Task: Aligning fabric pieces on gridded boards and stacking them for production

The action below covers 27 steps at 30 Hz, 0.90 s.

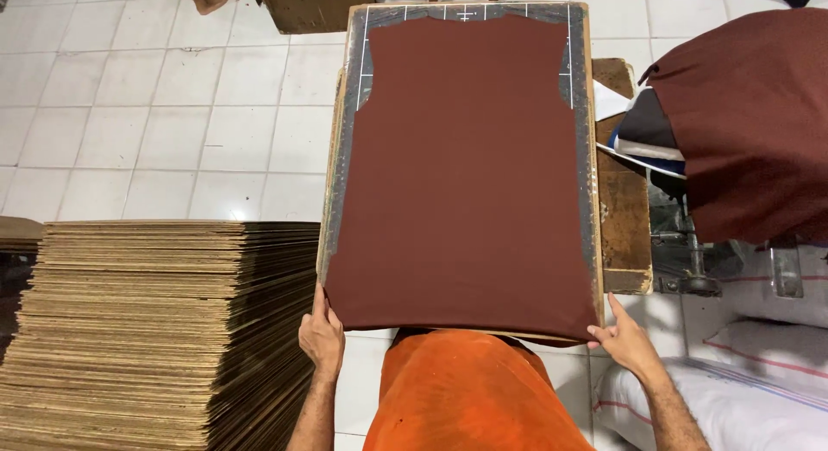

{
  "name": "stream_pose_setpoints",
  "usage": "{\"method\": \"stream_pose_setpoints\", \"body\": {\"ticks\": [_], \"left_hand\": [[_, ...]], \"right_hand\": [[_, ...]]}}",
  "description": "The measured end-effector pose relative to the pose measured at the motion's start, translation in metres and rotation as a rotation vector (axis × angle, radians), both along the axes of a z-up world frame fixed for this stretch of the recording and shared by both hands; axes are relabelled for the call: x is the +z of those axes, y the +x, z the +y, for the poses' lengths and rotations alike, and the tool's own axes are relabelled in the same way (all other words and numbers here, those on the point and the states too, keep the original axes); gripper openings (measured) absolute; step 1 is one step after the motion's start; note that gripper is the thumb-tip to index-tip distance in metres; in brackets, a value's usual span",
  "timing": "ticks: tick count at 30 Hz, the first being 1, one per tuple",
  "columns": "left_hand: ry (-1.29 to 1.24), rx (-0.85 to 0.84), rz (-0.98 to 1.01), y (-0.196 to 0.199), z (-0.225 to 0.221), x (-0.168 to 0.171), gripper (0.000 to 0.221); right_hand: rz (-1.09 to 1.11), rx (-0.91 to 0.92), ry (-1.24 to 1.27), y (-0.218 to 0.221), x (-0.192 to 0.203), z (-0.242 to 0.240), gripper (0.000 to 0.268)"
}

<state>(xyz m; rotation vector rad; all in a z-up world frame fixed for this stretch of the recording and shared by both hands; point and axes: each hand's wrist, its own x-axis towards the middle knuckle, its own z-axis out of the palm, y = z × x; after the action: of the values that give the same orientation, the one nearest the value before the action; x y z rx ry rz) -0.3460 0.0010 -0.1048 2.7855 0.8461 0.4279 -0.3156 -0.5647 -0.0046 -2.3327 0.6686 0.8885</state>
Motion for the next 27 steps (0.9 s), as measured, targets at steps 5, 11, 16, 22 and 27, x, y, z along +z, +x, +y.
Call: {"method": "stream_pose_setpoints", "body": {"ticks": [5,11,16,22,27], "left_hand": [[0.034,-0.008,-0.049,-0.016,0.001,-0.006,0.050],[0.036,-0.052,-0.145,-0.035,0.004,-0.013,0.052],[0.027,-0.055,-0.140,-0.048,0.004,-0.015,0.052],[0.038,-0.043,-0.125,-0.061,0.005,-0.026,0.052],[-0.011,-0.027,-0.119,-0.063,0.003,-0.026,0.053]], "right_hand": [[-0.008,-0.163,0.161,-0.017,-0.038,-0.019,0.100],[0.116,-0.217,0.209,-0.029,-0.033,-0.023,0.105],[0.093,-0.242,0.292,-0.048,-0.077,-0.039,0.109],[0.170,-0.233,0.289,-0.054,-0.080,-0.038,0.108],[0.206,-0.233,0.275,-0.055,-0.085,-0.040,0.108]]}}
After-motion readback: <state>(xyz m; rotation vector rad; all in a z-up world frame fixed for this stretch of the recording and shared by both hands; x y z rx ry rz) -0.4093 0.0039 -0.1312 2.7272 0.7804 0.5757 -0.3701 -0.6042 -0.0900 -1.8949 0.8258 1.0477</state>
